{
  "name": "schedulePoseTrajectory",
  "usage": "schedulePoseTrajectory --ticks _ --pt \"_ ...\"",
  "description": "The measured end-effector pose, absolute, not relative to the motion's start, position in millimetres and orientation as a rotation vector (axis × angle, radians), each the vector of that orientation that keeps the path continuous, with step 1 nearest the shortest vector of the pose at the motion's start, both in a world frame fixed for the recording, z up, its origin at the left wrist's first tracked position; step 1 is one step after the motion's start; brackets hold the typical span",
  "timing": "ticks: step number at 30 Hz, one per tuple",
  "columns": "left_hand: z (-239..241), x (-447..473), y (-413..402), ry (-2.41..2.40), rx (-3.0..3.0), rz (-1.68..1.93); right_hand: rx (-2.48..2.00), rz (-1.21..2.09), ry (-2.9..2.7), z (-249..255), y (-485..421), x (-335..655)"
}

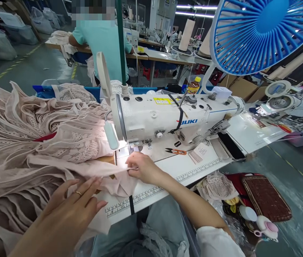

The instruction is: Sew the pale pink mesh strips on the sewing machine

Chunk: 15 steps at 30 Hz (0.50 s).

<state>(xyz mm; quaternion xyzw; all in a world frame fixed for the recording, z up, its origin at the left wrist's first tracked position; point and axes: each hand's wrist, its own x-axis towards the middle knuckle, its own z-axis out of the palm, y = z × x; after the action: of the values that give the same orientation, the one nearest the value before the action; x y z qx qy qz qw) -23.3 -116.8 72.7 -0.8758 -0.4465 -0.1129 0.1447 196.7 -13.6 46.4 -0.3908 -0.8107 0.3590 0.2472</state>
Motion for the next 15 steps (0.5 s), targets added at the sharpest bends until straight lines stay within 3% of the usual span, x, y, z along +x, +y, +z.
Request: schedulePoseTrajectory --ticks 6,11,15 --pt "41.9 -22.2 -124.3 -1.446 -2.981 0.349 -1.460 1.145 -1.787 34.4 2.3 211.6" --pt "54.7 10.5 -86.1 -1.352 -2.935 0.139 -1.513 1.131 -1.774 22.7 -0.7 207.6" --pt "57.9 33.6 -56.9 -1.271 -2.683 0.250 -1.557 0.812 -1.964 29.4 -13.4 219.0"
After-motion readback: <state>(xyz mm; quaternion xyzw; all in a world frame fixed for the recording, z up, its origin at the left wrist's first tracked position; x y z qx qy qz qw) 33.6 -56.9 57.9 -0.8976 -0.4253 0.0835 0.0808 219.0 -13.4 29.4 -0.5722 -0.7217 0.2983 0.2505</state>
